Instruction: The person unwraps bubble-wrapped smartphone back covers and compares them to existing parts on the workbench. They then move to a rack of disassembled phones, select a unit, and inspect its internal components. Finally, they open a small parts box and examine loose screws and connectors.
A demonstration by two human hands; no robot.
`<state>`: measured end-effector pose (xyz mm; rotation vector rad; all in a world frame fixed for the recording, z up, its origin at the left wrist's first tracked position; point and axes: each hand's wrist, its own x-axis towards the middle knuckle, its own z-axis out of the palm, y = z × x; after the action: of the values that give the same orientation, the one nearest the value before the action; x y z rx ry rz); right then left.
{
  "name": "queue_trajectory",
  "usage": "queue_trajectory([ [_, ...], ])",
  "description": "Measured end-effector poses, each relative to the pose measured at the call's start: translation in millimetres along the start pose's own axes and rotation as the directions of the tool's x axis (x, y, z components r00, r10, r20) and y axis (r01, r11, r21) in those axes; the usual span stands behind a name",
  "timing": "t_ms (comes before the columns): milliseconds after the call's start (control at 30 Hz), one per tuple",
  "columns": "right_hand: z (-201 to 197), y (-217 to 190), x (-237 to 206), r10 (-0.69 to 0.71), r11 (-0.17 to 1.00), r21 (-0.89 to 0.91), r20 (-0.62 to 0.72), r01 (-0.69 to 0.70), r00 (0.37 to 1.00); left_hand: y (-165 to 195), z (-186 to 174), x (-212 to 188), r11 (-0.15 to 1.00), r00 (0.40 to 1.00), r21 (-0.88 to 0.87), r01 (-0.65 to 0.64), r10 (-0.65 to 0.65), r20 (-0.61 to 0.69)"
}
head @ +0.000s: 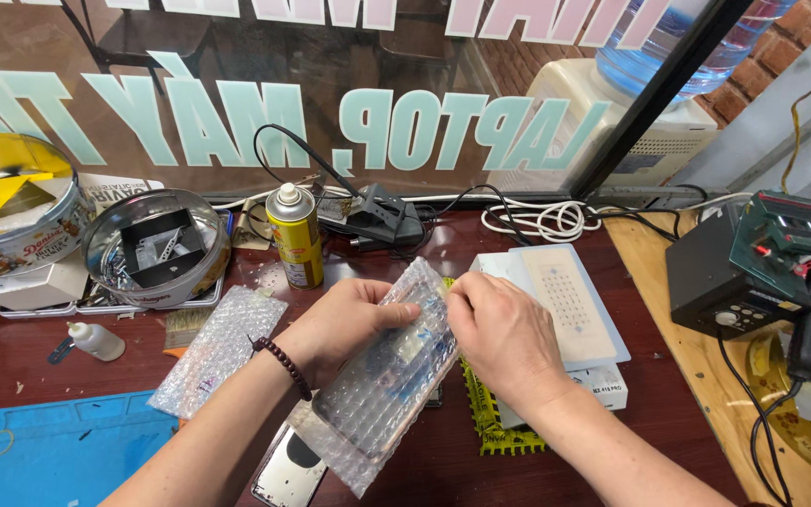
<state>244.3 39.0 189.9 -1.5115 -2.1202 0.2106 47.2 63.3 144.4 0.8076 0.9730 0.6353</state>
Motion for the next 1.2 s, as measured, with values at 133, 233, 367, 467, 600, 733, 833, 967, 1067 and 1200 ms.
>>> queue_trajectory([
  [133,6.7,2.8,0.5,0.349,0.896,0.24,0.142,-0.374,0.926,-0.6,-1.4,-5.7,0.989,0.998,0.135,-0.063,0.064,-0.002],
  [233,5.7,9.1,2.6,0.483,0.756,0.39,0.211,-0.526,0.85,4.1,5.4,-8.0,0.972,0.99,0.19,-0.14,0.142,0.004],
  [367,4.2,16.5,-0.3,0.474,0.446,0.689,0.36,-0.571,0.804,9.3,14.7,-14.0,0.978,0.992,0.17,-0.122,0.123,0.004],
  [467,0.4,21.2,-6.3,0.502,0.418,0.697,0.357,-0.583,0.787,9.1,23.9,-15.5,0.975,0.992,0.184,-0.121,0.124,-0.003],
  [600,-12.9,32.1,-9.2,0.312,0.754,0.508,0.279,-0.415,0.908,2.6,34.1,-17.4,0.957,0.984,0.27,-0.11,0.142,-0.103],
  [733,-17.2,41.6,-14.7,0.154,0.907,0.353,0.229,-0.23,0.961,-6.6,44.5,-17.5,0.907,0.965,0.392,-0.156,0.225,-0.135],
  [833,-8.7,49.9,-7.9,0.188,0.855,0.443,0.221,-0.27,0.957,-11.3,45.3,-21.6,0.919,0.961,0.37,-0.137,0.214,-0.176],
  [967,-8.5,70.0,13.2,0.401,0.598,0.658,0.249,-0.458,0.882,-16.5,36.9,-32.8,0.928,0.944,0.354,-0.116,0.213,-0.251],
  [1067,-16.8,73.5,14.3,0.265,0.699,0.622,0.234,-0.353,0.936,-29.6,37.2,-43.4,0.963,0.929,0.26,-0.078,0.165,-0.332],
  [1200,-13.4,44.2,-9.5,-0.058,0.891,0.453,0.195,-0.038,0.979,-37.0,46.6,-40.8,0.969,0.916,0.229,-0.088,0.169,-0.364],
])
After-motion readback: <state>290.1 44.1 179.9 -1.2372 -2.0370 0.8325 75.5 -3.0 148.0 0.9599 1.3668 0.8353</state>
